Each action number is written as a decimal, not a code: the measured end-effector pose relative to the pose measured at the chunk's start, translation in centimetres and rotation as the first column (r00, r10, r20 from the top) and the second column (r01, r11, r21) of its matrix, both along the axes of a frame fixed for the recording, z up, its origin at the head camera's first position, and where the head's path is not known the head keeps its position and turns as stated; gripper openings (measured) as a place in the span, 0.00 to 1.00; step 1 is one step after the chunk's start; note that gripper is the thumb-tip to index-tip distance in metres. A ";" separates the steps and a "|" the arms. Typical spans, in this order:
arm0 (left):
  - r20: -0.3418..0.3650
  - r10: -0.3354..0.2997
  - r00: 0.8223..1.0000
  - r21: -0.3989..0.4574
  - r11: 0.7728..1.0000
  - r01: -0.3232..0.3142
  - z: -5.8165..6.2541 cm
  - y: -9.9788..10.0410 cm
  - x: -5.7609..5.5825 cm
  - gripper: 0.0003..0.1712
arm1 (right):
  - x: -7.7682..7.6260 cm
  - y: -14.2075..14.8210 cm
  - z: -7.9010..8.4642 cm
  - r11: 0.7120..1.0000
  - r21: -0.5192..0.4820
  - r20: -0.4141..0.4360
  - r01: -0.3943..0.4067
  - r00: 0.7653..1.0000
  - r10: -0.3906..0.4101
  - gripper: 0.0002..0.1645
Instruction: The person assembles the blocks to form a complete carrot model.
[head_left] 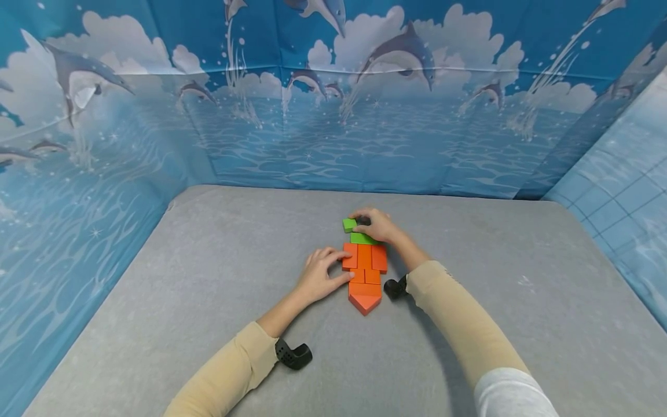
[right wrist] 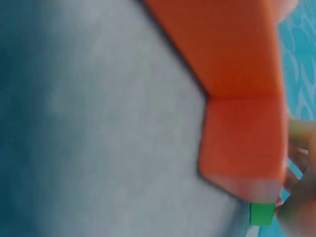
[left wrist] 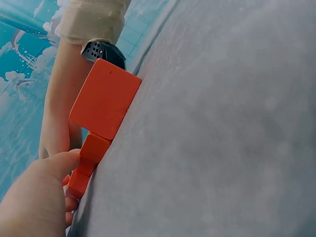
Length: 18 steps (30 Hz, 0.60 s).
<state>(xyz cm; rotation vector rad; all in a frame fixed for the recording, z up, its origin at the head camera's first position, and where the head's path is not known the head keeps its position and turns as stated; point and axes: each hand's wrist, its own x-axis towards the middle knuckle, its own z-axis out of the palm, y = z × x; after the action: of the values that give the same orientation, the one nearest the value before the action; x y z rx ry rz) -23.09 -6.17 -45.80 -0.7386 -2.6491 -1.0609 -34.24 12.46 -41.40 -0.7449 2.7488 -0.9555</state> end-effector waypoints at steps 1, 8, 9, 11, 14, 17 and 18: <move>0.000 0.001 1.000 -0.002 1.000 -0.001 0.0 0.0 0.0 0.24 | 0.0 0.0 0.0 1.000 0.002 0.006 -0.004 1.000 0.004 0.20; 0.014 0.001 1.000 0.001 1.000 -0.001 0.1 0.0 0.1 0.24 | 0.1 0.1 0.2 0.999 0.032 0.030 -0.004 1.000 0.003 0.20; 0.014 0.000 1.000 0.000 1.000 0.000 0.1 0.0 0.1 0.24 | 0.1 0.1 0.2 0.999 0.034 0.031 -0.003 1.000 0.002 0.20; 0.015 -0.002 1.000 0.000 1.000 0.002 0.2 0.0 0.2 0.24 | 0.2 0.0 0.3 0.999 0.036 0.031 -0.003 1.000 0.001 0.20; 0.012 -0.001 1.000 -0.005 1.000 0.001 0.2 0.0 0.2 0.24 | 0.3 0.1 0.3 0.999 0.032 0.039 -0.002 0.999 0.001 0.20; 0.011 0.001 1.000 -0.008 1.000 -0.001 0.2 0.0 0.2 0.24 | 0.3 0.1 0.3 1.000 0.029 0.047 -0.001 0.999 -0.001 0.20; 0.010 0.001 1.000 -0.008 1.000 -0.001 0.2 0.0 0.2 0.24 | 0.3 0.1 0.3 1.000 0.029 0.049 0.000 0.999 -0.001 0.20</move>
<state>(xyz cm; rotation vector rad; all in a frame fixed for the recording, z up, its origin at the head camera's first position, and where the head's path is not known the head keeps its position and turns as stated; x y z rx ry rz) -22.91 -6.21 -45.60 -0.7353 -2.6629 -1.0570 -33.90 12.57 -41.06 -0.7064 2.7146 -0.9192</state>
